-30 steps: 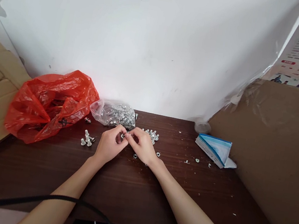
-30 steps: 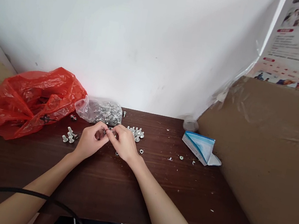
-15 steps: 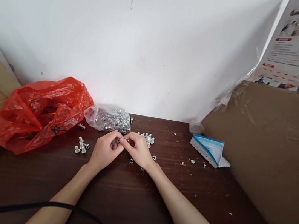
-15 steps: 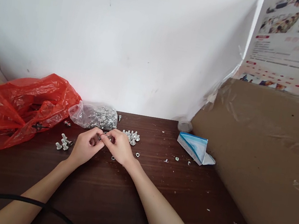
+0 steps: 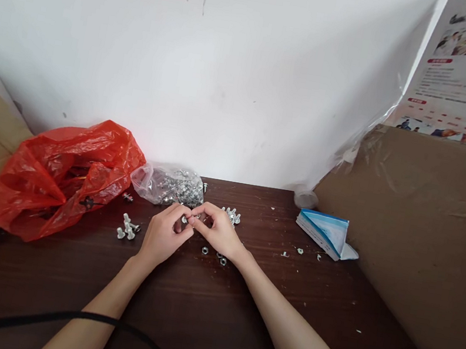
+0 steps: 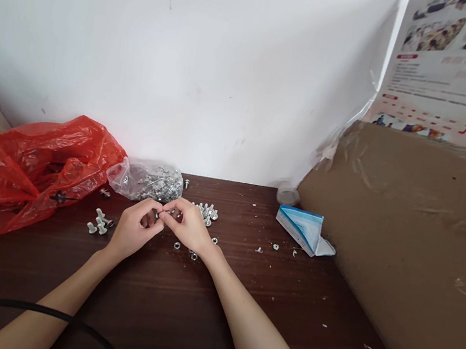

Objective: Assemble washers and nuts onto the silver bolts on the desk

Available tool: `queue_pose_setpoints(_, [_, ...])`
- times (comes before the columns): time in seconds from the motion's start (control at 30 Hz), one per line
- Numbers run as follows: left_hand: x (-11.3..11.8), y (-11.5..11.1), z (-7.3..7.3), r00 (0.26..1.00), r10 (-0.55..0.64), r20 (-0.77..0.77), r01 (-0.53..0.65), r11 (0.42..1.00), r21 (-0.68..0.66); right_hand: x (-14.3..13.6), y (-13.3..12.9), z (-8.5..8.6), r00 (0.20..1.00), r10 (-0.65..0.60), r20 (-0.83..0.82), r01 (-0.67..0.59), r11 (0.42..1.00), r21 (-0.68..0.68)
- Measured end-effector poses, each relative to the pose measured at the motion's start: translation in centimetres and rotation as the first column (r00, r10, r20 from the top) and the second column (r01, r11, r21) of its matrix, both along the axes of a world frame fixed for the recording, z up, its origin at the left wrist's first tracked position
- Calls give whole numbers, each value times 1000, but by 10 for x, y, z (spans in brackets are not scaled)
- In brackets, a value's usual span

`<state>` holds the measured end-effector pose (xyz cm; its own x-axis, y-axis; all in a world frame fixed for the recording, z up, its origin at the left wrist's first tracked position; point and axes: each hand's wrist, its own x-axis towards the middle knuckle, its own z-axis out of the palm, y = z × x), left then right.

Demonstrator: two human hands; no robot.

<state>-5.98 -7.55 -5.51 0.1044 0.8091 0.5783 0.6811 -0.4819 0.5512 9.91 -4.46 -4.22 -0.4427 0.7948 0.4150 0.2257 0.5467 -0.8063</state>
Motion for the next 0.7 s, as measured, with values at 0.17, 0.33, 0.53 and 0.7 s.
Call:
queue_pose_setpoints(0.17, [0, -1, 0, 1000, 15, 1, -15, 1000, -14, 0, 0, -1, 999, -16, 33, 18, 998, -60])
queue_pose_setpoints(0.33, [0, -1, 2, 999, 31, -7, -32, 999, -33, 1, 1, -1, 999, 1, 34, 2, 997, -80])
queue_pose_setpoints(0.53, [0, -2, 2, 1000, 26, 10, -26, 999, -41, 2, 1, -2, 997, 36, -72, -47, 987, -156])
queue_pose_setpoints(0.7, [1, -3, 2, 1000, 22, -15, -22, 1000, -18, 3, 3, -3, 999, 45, -16, -48, 975, -216])
